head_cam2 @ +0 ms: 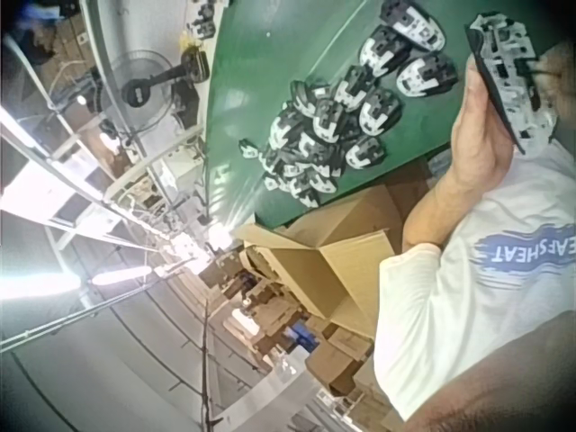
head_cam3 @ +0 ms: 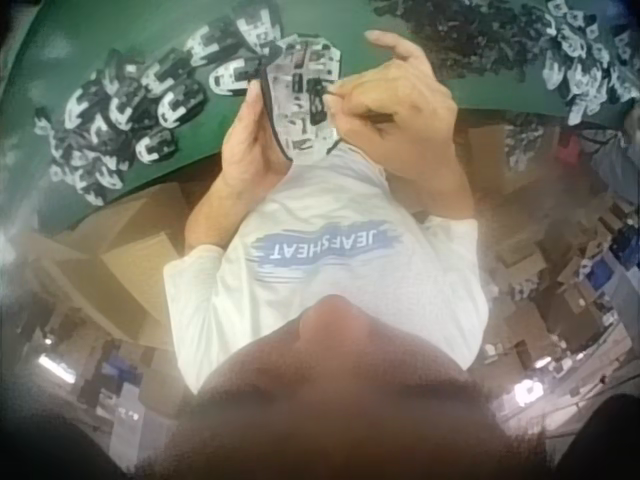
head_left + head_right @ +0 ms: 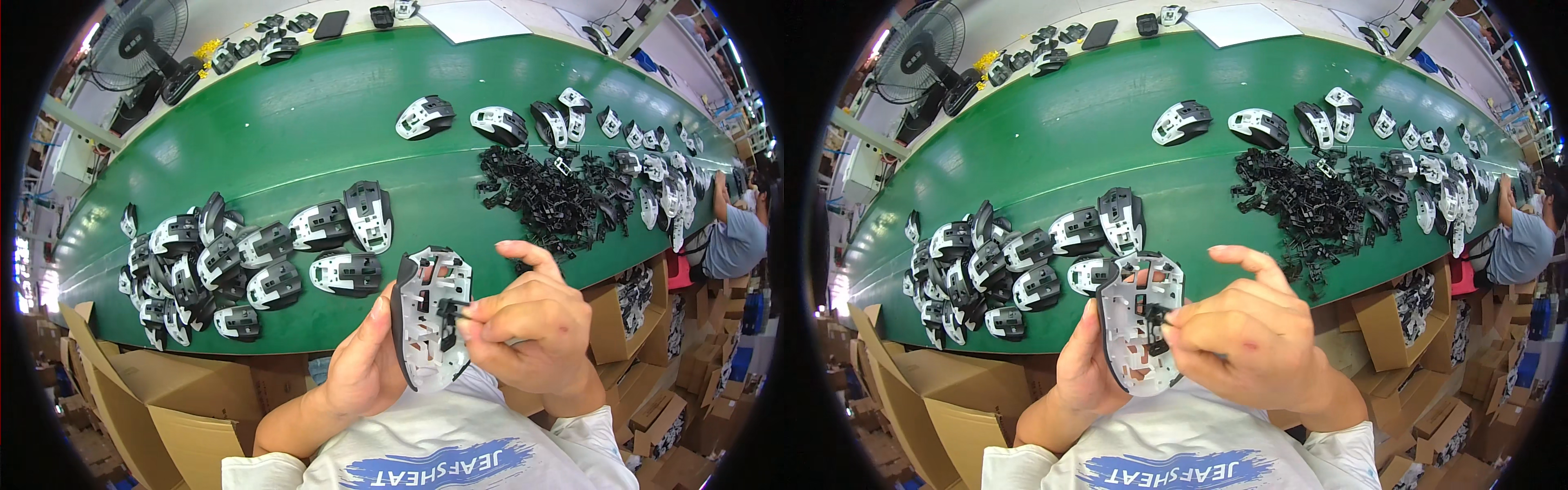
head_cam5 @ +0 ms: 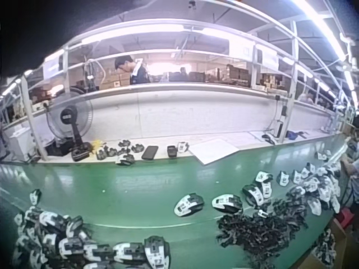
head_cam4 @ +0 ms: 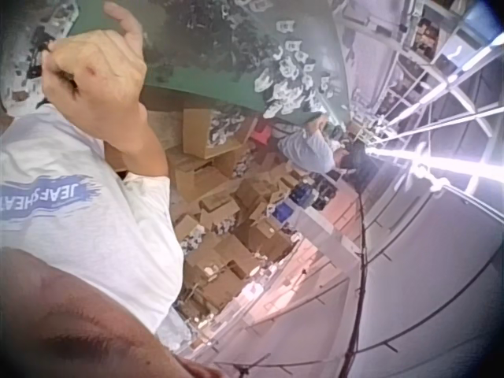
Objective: The person assembles computer mouse casings by fitting small plastic components inside the shells by hand, and arranges the mouse casings along the conveyor belt.
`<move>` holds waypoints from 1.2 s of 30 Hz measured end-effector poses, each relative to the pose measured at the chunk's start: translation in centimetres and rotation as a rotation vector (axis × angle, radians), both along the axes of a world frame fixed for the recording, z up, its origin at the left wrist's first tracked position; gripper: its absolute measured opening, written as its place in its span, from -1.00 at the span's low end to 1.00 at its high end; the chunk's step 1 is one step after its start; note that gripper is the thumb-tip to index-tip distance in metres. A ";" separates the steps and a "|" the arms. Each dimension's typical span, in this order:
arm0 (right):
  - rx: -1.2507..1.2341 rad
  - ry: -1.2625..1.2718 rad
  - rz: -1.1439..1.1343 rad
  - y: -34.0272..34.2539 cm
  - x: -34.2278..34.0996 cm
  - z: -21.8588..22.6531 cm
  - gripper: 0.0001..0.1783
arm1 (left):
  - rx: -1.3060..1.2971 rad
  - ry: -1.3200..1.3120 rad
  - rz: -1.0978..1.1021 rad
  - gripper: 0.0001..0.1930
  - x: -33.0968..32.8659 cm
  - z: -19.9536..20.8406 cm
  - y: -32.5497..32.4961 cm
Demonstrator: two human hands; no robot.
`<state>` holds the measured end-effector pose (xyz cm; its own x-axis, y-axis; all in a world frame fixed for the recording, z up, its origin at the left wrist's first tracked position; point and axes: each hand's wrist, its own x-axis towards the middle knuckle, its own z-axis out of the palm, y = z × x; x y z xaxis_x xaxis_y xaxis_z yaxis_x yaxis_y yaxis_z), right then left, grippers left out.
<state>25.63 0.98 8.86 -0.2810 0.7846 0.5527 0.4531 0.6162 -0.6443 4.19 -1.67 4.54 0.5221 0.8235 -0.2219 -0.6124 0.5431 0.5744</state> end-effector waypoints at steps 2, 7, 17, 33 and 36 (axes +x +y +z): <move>0.009 0.022 -0.013 0.0 -0.5 -0.2 -0.75 | -0.007 -0.035 -0.019 -0.29 0.1 0.0 0.0; 0.019 0.006 -0.026 -0.1 -0.7 -0.6 -0.76 | 0.041 -0.030 -0.048 -0.28 0.2 -0.4 -0.2; 0.081 -0.018 -0.001 -0.8 -0.9 -1.7 -0.71 | 0.007 0.024 -0.017 -0.27 0.6 -0.9 -0.1; 0.103 -0.126 0.008 -0.8 -0.5 -2.1 -0.71 | 0.004 0.078 -0.032 -0.23 0.5 -1.1 -0.4; 0.132 -0.165 -0.016 -1.0 -0.5 -1.8 -0.64 | -0.008 0.052 -0.031 -0.22 0.6 -1.4 -0.5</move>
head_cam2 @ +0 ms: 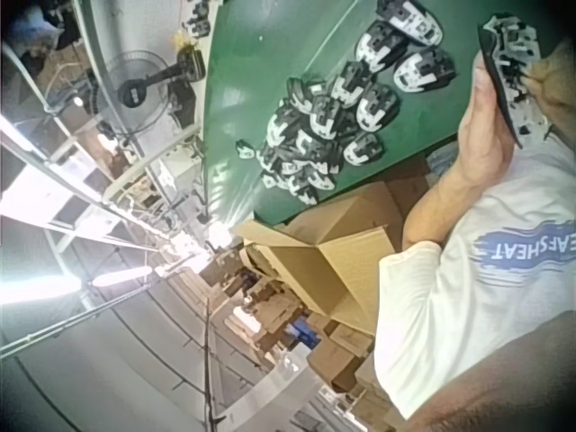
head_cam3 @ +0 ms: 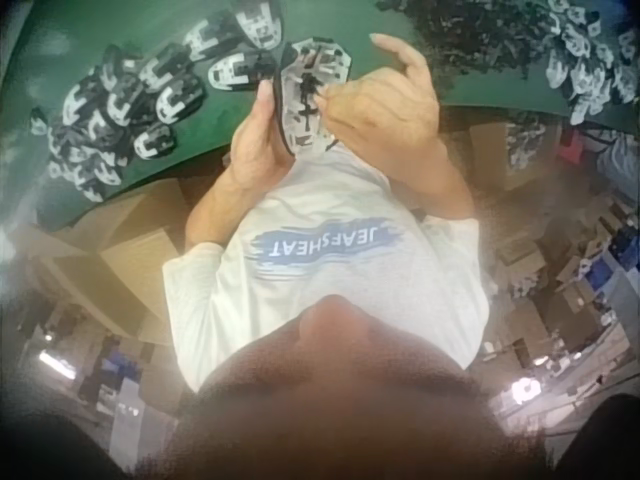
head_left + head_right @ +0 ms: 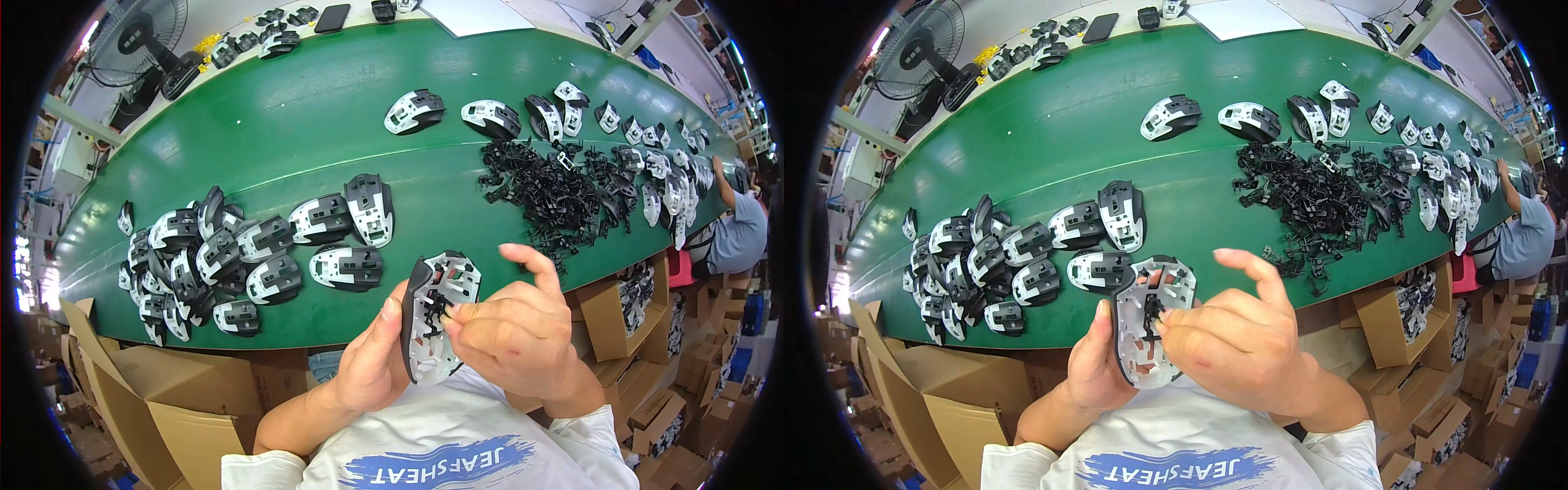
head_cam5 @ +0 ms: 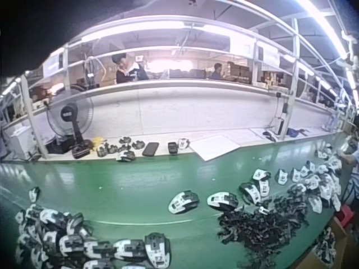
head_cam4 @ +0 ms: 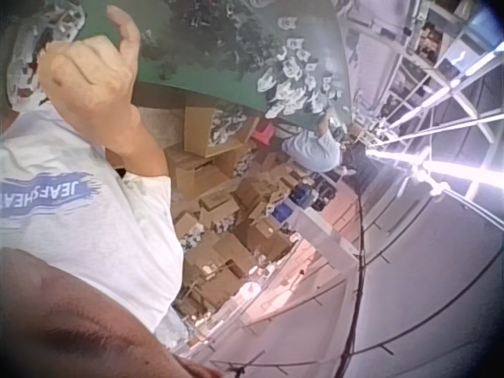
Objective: The person assembles computer mouse casings by fitting small plastic components inside the shells by hand, and arranges the mouse casings along the conveyor belt.
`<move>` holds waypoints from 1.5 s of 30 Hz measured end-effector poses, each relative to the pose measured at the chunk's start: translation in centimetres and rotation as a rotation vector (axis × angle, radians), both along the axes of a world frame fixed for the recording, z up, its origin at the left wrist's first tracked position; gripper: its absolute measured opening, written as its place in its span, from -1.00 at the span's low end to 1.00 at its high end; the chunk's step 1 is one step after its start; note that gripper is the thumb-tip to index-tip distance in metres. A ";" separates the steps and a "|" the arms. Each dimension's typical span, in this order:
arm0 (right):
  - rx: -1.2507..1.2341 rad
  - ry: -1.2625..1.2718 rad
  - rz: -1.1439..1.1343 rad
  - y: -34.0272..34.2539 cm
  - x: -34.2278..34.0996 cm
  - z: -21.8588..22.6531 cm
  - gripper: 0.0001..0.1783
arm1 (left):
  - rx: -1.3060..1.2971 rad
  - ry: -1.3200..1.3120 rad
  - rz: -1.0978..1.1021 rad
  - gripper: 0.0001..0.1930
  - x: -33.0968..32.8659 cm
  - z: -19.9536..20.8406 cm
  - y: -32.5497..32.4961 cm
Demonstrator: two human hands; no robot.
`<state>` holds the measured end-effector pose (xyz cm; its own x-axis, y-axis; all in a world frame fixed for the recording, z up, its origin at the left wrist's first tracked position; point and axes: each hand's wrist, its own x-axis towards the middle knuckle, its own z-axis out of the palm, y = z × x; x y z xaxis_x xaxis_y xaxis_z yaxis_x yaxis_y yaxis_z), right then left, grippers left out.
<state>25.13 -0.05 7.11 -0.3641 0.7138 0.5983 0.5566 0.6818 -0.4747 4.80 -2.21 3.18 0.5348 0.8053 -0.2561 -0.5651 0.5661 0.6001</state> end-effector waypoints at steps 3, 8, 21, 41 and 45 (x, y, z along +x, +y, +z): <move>0.079 -0.024 0.001 -0.2 0.1 -0.7 -0.72 | 0.003 -0.002 -0.001 -0.23 0.0 0.2 -0.2; 0.090 -0.006 -0.015 0.0 0.3 -1.0 -0.82 | 0.064 -0.025 -0.005 -0.26 0.1 0.5 0.0; -0.085 0.130 -0.033 0.7 0.3 -1.4 -0.69 | 0.044 -0.051 0.006 -0.28 0.2 -1.6 0.3; -0.512 0.379 0.089 2.8 -1.6 -3.6 -0.47 | 0.345 0.737 0.265 -0.54 -0.8 -2.3 0.9; -0.456 0.283 0.116 2.2 -2.2 -4.0 -0.21 | 0.408 0.823 0.331 -0.52 -0.6 -2.9 1.3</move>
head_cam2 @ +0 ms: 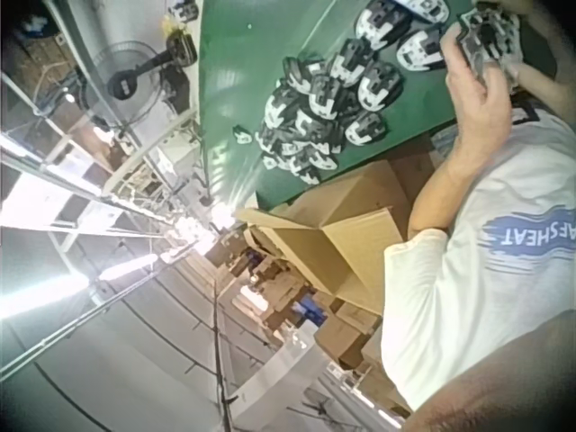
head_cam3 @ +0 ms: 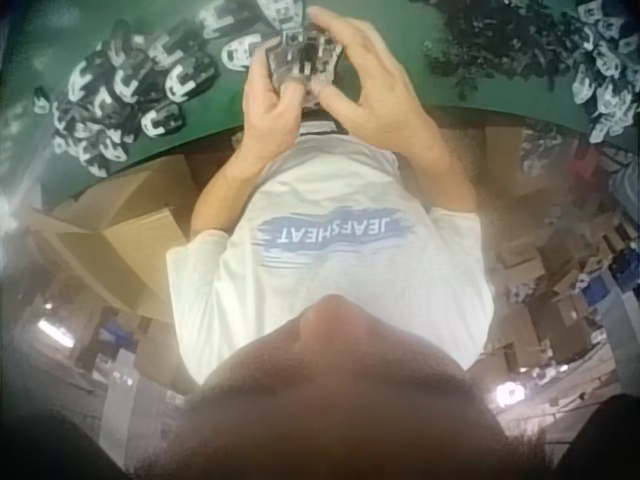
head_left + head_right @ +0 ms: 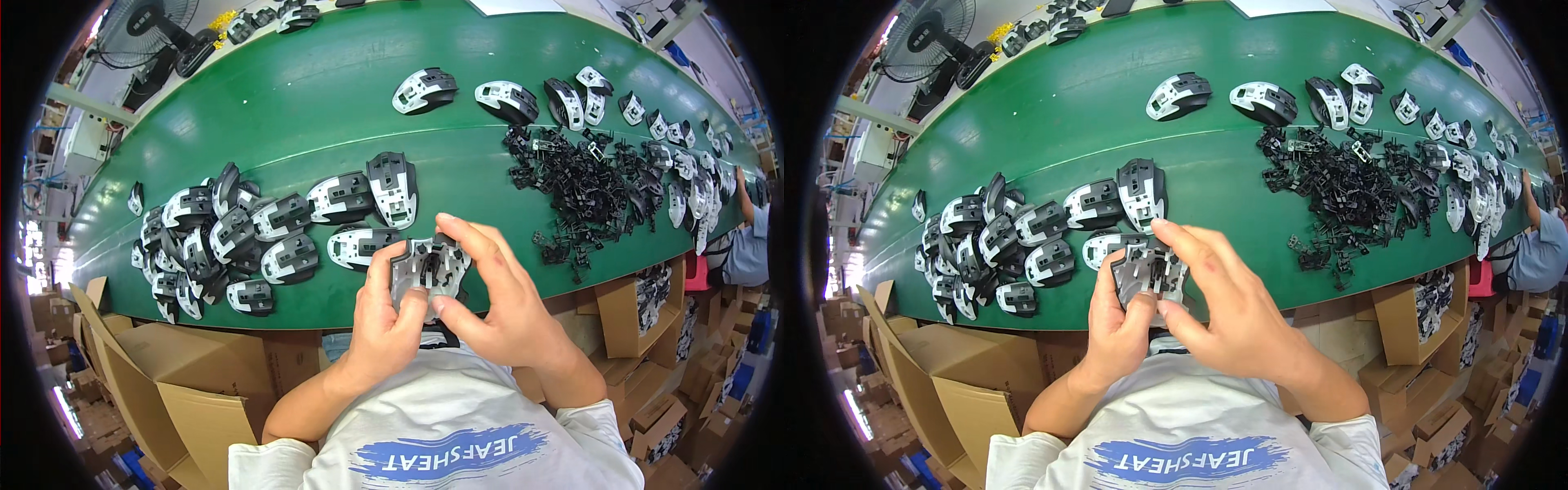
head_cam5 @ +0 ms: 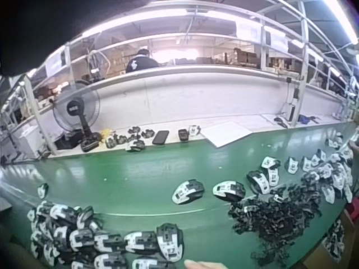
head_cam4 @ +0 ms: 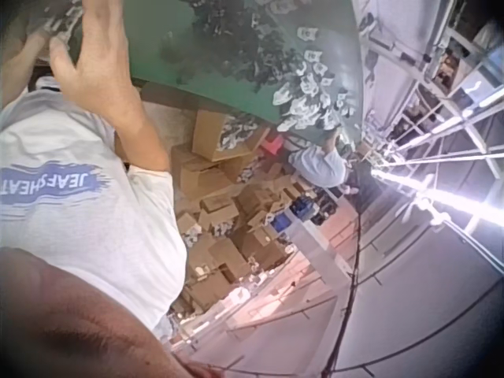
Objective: The person assembles computer mouse casings by fitting small plastic components inside the shells by hand, and arranges the mouse casings along the conveyor belt.
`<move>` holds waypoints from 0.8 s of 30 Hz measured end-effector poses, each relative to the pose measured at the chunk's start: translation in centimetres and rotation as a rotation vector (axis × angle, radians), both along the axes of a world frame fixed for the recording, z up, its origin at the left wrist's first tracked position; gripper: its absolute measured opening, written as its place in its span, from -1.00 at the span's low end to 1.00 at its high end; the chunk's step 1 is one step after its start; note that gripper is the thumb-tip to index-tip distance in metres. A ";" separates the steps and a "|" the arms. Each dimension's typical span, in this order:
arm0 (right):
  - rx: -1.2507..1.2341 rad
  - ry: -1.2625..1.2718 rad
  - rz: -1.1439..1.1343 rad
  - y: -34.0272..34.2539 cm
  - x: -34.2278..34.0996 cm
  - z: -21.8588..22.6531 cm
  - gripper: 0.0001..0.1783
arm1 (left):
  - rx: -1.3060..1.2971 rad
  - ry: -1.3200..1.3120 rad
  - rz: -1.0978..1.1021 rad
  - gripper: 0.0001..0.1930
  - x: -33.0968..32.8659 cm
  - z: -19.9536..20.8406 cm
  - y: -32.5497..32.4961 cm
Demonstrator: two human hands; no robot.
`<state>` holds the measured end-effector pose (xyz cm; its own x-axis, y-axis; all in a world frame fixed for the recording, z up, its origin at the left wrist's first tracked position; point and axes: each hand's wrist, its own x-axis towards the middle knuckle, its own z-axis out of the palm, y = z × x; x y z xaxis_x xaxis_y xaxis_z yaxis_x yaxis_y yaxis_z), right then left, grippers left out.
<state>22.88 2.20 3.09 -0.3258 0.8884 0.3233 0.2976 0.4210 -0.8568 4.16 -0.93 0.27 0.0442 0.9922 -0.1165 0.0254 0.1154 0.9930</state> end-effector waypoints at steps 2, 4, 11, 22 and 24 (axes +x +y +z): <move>0.035 -0.054 -0.047 -0.5 -0.4 -0.7 -0.04 | 0.053 0.063 -0.027 -0.52 0.0 -0.7 0.4; 0.022 -0.058 -0.086 -0.9 -0.6 -1.8 -0.05 | 0.079 0.140 -0.064 -0.49 0.0 -1.3 0.3; 0.061 -0.104 -0.151 -1.3 -0.9 -3.9 -0.07 | 0.053 0.199 -0.094 -0.49 0.3 -2.2 0.2; 0.004 -0.083 -0.143 -1.6 -1.4 -5.1 -0.12 | 0.068 0.195 -0.070 -0.51 0.4 -3.8 -0.4; 0.046 -0.069 -0.150 -1.6 -1.4 -5.4 -0.12 | 0.090 0.216 -0.072 -0.51 0.4 -3.8 -0.3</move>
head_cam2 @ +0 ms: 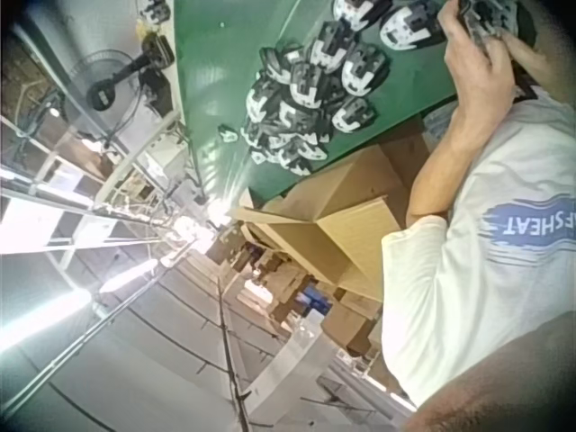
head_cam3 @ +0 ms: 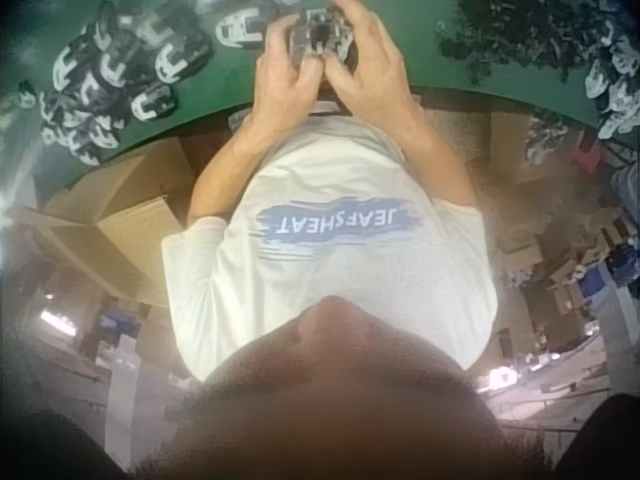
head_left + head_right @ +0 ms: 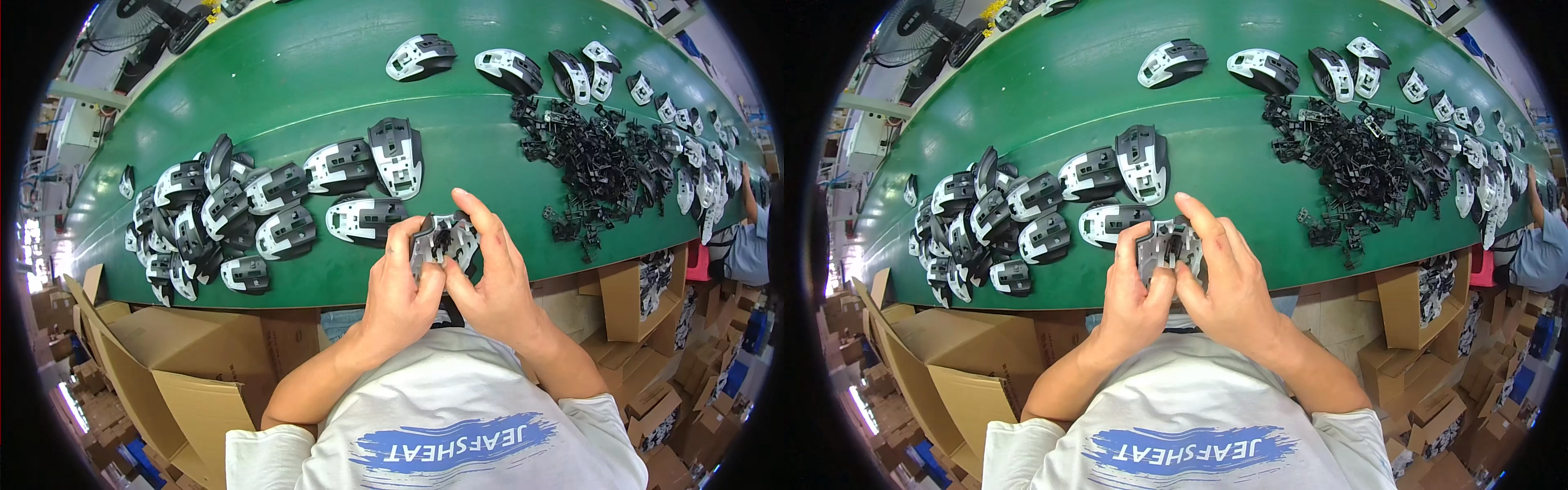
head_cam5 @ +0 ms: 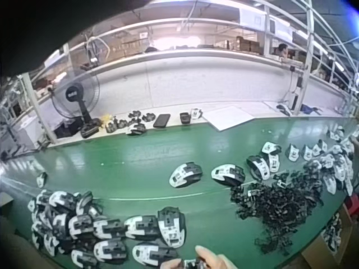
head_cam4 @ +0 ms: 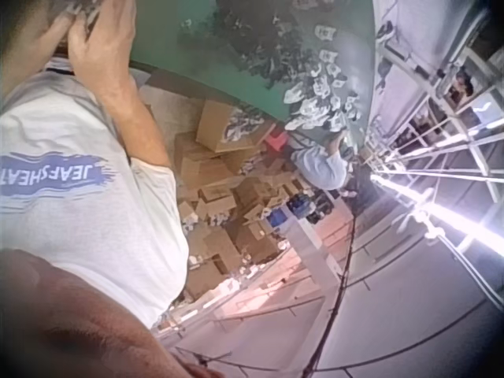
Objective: The person assembles computer mouse casings by fitting small plastic components inside the shells by hand, and arranges the mouse casings along the conveyor belt.
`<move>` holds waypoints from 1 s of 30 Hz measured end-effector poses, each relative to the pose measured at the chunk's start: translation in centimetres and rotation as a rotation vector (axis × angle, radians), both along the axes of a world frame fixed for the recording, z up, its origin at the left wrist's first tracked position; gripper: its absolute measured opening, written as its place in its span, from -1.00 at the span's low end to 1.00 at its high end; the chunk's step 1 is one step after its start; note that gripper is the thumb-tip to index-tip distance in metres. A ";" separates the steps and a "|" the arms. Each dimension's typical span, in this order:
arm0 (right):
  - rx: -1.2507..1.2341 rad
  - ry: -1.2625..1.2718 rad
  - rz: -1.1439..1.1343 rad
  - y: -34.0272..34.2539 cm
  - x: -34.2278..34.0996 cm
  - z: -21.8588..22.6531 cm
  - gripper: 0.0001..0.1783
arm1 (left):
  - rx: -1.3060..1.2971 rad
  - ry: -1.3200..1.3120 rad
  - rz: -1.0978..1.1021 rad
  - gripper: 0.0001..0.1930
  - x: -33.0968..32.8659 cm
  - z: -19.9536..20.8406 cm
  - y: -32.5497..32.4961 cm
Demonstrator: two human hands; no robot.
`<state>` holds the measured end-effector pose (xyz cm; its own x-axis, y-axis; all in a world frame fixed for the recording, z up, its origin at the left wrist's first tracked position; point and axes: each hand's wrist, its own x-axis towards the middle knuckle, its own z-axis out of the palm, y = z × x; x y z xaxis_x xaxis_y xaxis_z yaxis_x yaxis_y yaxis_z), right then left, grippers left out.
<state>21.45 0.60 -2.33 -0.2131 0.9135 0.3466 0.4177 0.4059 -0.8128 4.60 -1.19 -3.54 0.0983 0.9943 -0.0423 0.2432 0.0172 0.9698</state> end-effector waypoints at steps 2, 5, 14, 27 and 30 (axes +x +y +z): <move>-0.022 0.001 -0.001 0.0 0.1 0.0 -0.12 | -0.022 -0.011 -0.006 -0.52 0.1 0.2 0.2; 0.015 -0.029 0.013 0.1 0.3 0.5 -0.11 | -0.039 -0.012 -0.016 -0.52 0.0 0.7 0.1; -0.400 0.115 0.453 -1.6 3.7 6.6 -0.10 | -0.304 -0.248 0.113 -0.38 -7.1 6.0 -5.0; 0.032 -0.868 -0.285 1.9 14.8 0.8 -0.79 | 0.022 0.266 1.414 -0.24 -39.3 17.3 -27.8; 0.124 -0.785 -0.248 3.3 13.2 0.2 -0.84 | -0.399 0.422 1.412 -0.21 -50.2 12.4 -38.3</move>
<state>34.61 3.88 -2.15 -0.2324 0.9307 0.2824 0.9336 0.2949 -0.2034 -45.63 -39.48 8.90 -0.9785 0.1788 -0.1025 0.0534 0.7002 0.7119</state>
